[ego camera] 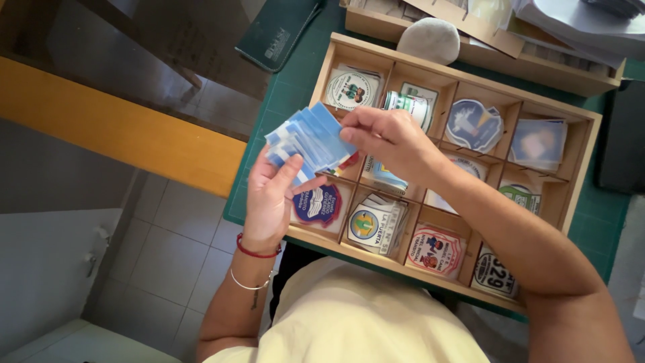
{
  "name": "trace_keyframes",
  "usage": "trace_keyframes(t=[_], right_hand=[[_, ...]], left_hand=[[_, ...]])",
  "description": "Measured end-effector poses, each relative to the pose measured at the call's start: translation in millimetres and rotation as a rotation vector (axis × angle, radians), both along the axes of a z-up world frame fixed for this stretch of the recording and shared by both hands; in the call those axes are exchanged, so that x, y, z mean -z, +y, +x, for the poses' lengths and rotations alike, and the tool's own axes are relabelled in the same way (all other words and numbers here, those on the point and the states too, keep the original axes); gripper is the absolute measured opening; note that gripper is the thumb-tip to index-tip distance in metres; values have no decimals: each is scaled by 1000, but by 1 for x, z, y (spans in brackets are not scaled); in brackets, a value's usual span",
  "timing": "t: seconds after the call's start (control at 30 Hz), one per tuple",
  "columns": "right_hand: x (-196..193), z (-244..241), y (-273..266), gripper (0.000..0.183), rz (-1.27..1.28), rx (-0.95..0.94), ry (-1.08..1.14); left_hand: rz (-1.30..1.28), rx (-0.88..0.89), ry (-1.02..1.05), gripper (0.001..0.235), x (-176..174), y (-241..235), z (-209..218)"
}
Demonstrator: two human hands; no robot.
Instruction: Sorting and organizing various printed stickers into a wooden divided tray.
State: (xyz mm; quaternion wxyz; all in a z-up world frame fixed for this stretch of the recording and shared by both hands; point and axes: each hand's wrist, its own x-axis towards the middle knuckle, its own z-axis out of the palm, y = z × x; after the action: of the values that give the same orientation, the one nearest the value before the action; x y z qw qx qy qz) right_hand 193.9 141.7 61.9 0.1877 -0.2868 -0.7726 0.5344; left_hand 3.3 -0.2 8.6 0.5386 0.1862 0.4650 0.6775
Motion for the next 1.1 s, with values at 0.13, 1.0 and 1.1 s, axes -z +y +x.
trace_keyframes(t=[0.13, 1.0, 1.1], right_hand=[[-2, -1, 1, 19, -100, 6, 45], [47, 10, 24, 29, 732, -29, -535], [43, 11, 26, 28, 774, -8, -478]], left_hand=[[-7, -5, -23, 45, 5, 0, -2], [1, -141, -109, 46, 11, 0, -4], [-4, -137, -109, 47, 17, 0, -5]])
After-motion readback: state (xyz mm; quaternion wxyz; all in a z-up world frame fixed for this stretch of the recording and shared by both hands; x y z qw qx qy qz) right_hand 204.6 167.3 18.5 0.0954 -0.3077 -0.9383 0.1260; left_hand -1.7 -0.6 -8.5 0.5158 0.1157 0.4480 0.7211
